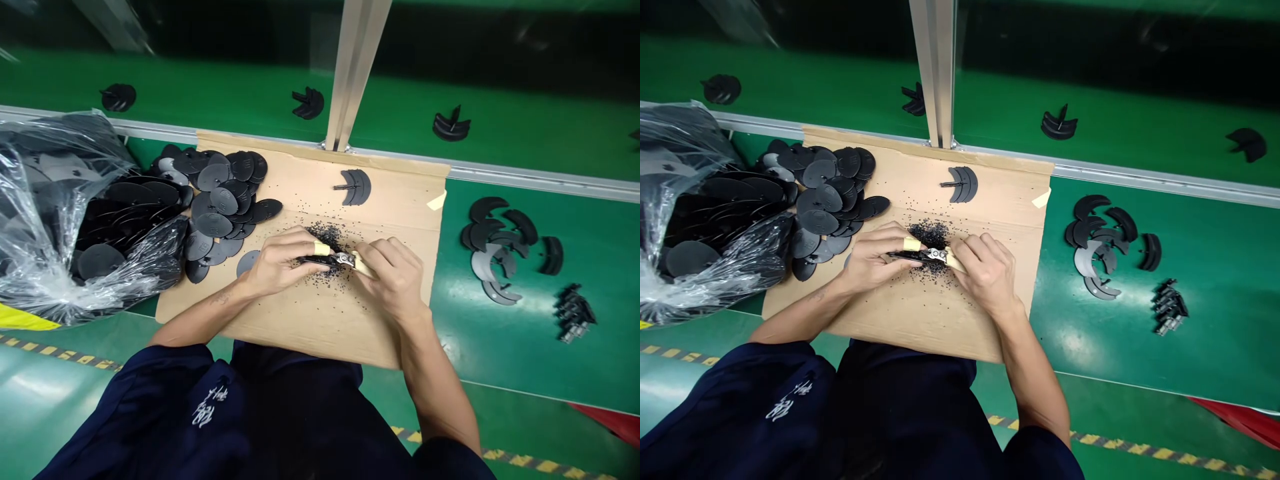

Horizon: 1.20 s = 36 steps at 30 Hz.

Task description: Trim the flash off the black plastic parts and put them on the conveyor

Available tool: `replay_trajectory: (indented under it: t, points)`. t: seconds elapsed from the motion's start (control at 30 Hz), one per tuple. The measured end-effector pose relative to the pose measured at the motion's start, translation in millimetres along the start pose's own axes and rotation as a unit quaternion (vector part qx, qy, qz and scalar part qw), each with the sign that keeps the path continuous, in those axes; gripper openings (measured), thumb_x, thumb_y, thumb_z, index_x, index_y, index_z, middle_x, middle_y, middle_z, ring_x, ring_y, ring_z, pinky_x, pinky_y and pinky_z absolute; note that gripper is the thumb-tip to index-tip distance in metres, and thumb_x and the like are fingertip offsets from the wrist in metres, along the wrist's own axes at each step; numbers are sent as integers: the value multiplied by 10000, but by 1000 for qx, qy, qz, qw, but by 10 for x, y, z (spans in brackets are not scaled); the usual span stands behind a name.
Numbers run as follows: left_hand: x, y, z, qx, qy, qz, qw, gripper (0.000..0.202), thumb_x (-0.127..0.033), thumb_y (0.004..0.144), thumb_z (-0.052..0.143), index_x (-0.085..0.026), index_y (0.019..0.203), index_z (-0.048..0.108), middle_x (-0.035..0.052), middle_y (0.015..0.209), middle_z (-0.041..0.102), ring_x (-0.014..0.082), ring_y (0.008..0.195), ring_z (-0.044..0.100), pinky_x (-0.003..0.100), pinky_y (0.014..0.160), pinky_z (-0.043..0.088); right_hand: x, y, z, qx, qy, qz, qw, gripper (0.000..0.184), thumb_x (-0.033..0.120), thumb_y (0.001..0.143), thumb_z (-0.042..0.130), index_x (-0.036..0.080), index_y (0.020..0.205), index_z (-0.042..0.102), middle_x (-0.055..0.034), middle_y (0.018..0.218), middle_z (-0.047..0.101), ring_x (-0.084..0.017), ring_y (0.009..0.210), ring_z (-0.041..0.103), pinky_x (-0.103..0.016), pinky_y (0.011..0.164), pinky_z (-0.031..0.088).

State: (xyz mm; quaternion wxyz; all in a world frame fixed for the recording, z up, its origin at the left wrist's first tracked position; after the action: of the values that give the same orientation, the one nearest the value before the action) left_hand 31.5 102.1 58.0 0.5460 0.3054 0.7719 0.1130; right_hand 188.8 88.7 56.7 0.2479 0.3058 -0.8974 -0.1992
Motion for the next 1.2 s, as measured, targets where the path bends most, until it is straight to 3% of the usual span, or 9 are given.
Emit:
replay_trajectory:
  t: [0.17,0.33,0.6,0.77,0.83,0.97,1.07,1.2]
  points:
    - [6,-6,31,15,-13,-16,1000,167,-324,907,779,-211,1030,780,48,921,780,152,827,691,305,754,561,11,-2,-24,-23,-1,13,1000,160,150,968,587,249,967,712,-11,689,656,-167,624,506,-339,564,346]
    - [-15,16,31,30,27,-22,999,172,-332,928,752,-182,1012,755,46,881,749,147,801,668,289,731,543,-66,-27,53,-20,72,38,996,219,135,977,536,231,927,726,-7,684,663,-148,598,546,-318,565,397]
    - [-134,9,94,56,127,60,988,182,-334,963,701,-213,1097,723,11,819,703,151,749,597,298,706,486,-125,-33,96,3,-25,38,999,166,188,980,548,241,980,705,-28,746,655,-177,679,504,-336,595,354]
    - [-111,-9,75,33,217,78,972,135,-303,963,702,-201,1045,733,37,861,743,169,784,609,315,716,474,-189,-33,87,15,14,48,999,158,165,943,577,253,1013,687,-41,805,651,-200,732,500,-351,631,359]
    - [-68,0,16,9,175,46,983,165,-324,967,700,-187,1054,731,37,863,752,153,757,631,295,695,498,-252,-29,59,6,67,79,995,160,164,926,592,250,1032,675,-36,835,652,-198,749,527,-347,647,389]
    - [143,-34,7,-14,27,-87,996,232,-394,956,708,-173,1023,695,36,899,768,134,761,705,251,676,571,-258,-22,106,0,230,135,964,185,280,900,712,249,1067,640,-25,951,692,-177,783,611,-320,649,463]
    - [158,-64,66,-5,-23,-94,995,242,-379,928,744,-169,1010,656,53,958,775,148,843,741,266,755,621,-103,-10,123,-14,263,99,960,135,260,922,694,243,1040,631,-23,934,712,-165,764,628,-316,650,480]
    - [34,-83,154,52,113,11,992,137,-195,977,632,-176,1100,689,82,1010,758,181,920,718,329,815,622,135,-28,47,-45,169,-3,985,100,170,943,623,236,1014,647,-37,856,721,-178,730,608,-342,640,447]
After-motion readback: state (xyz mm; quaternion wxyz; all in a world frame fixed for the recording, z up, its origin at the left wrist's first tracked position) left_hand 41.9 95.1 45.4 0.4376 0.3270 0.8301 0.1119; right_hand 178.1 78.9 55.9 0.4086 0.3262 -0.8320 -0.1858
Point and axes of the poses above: each hand's wrist, its own y-axis towards the middle knuckle, its own z-axis out of the palm, x = y × z, the point moved 10 cm from there along y, towards the middle knuckle
